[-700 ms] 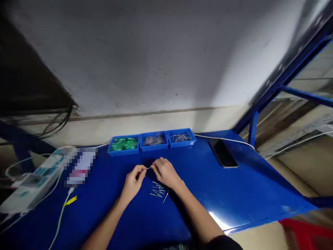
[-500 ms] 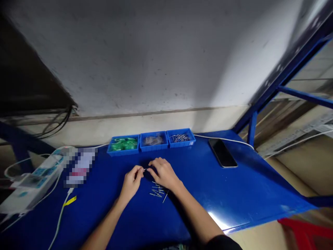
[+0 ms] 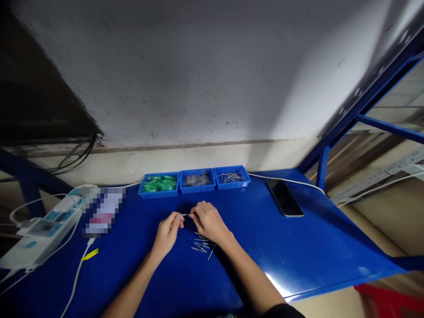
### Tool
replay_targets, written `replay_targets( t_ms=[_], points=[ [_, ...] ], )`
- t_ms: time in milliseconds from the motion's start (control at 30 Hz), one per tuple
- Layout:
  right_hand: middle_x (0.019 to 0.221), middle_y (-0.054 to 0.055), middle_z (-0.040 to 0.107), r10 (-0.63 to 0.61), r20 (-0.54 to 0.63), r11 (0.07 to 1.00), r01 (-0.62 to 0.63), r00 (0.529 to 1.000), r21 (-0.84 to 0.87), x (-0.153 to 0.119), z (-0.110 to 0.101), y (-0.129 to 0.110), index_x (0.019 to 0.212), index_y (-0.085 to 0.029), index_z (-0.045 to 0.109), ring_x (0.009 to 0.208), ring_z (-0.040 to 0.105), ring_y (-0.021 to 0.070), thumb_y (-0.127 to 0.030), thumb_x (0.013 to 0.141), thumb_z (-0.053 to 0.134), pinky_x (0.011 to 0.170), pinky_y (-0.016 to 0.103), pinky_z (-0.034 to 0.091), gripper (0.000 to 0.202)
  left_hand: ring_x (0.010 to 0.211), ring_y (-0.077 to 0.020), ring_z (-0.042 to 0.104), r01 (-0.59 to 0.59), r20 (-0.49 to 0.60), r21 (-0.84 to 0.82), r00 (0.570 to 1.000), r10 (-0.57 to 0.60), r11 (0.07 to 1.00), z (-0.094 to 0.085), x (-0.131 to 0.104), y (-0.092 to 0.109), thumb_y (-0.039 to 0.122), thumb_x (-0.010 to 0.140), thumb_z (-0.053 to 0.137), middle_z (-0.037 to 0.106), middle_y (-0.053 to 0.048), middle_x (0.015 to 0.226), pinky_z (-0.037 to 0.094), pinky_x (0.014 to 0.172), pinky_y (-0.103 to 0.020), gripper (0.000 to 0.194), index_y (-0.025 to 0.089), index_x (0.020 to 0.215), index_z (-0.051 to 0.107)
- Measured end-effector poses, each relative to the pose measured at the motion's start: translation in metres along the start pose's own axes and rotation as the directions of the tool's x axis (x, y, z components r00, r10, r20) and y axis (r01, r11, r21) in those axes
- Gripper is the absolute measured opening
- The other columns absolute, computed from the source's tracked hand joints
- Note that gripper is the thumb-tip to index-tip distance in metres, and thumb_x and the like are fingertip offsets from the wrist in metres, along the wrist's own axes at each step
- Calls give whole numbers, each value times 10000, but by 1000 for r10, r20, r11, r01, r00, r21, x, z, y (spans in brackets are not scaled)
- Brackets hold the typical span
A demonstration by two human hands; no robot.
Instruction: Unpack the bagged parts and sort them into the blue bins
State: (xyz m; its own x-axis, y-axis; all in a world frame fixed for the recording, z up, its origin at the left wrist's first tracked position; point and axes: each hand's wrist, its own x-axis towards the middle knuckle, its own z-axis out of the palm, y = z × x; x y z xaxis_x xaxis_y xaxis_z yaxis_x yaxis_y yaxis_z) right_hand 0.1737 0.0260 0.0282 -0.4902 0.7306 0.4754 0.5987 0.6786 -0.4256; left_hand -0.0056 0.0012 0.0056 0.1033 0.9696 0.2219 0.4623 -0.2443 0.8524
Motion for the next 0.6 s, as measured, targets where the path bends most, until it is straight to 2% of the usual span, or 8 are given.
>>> replay_targets(
  t_ms=[133,200,267,333,400,467,533,600],
  points=[
    [743,51,559,47,-276,999,-39,960,36,2,-18,10,829,-188,524,699,518,170,-211,915,391,669,304,411,160,654,-129,591,-90,231,105,971,64,990,-2,-3,9,325,910,426,630,-4,762,418,617,-216,211,205,907,600],
    [745,51,566,132,-487,990,-138,863,23,5,-32,21,824,-189,526,692,532,169,-229,907,397,666,304,422,158,722,-138,615,-166,343,209,936,86,964,-1,-6,14,304,864,518,648,2,876,420,661,-225,160,248,969,624],
    [729,47,579,258,-608,948,-318,751,9,6,-44,34,874,-179,548,687,552,178,-293,902,418,665,308,427,175,760,-144,629,-206,396,304,915,73,930,0,-7,16,290,838,561,645,17,936,412,676,-232,156,287,974,639],
    [699,40,591,420,-591,861,-508,689,20,4,-50,45,1017,-154,556,682,572,197,-380,896,428,657,315,429,287,758,-139,632,-212,405,357,913,53,910,2,-8,17,286,852,546,640,30,929,402,654,-230,119,295,915,648],
    [691,38,606,557,-493,782,-622,668,41,-3,-49,51,1140,-134,527,683,590,212,-439,899,401,654,320,433,408,740,-129,627,-206,401,362,915,47,909,4,-8,15,278,877,509,635,35,895,395,639,-227,131,279,855,639],
    [741,56,631,606,-379,772,-633,700,64,-11,-42,49,1141,-140,541,713,604,215,-444,910,372,676,321,441,418,729,-125,619,-185,371,337,927,50,923,6,-6,12,269,895,478,632,32,873,398,646,-226,153,259,832,617],
    [811,68,644,542,-233,839,-538,808,88,-16,-32,39,1081,-161,577,758,607,205,-428,905,402,705,312,448,365,746,-133,612,-144,299,293,953,53,945,6,-4,8,268,907,447,633,17,858,408,677,-229,169,237,833,596],
    [838,60,637,373,-58,925,-367,926,101,-17,-23,24,1028,-183,595,788,592,194,-410,881,475,722,302,446,295,751,-143,605,-100,199,239,979,52,966,6,-2,4,276,918,416,630,-4,821,416,699,-235,203,214,816,581]
  ],
)
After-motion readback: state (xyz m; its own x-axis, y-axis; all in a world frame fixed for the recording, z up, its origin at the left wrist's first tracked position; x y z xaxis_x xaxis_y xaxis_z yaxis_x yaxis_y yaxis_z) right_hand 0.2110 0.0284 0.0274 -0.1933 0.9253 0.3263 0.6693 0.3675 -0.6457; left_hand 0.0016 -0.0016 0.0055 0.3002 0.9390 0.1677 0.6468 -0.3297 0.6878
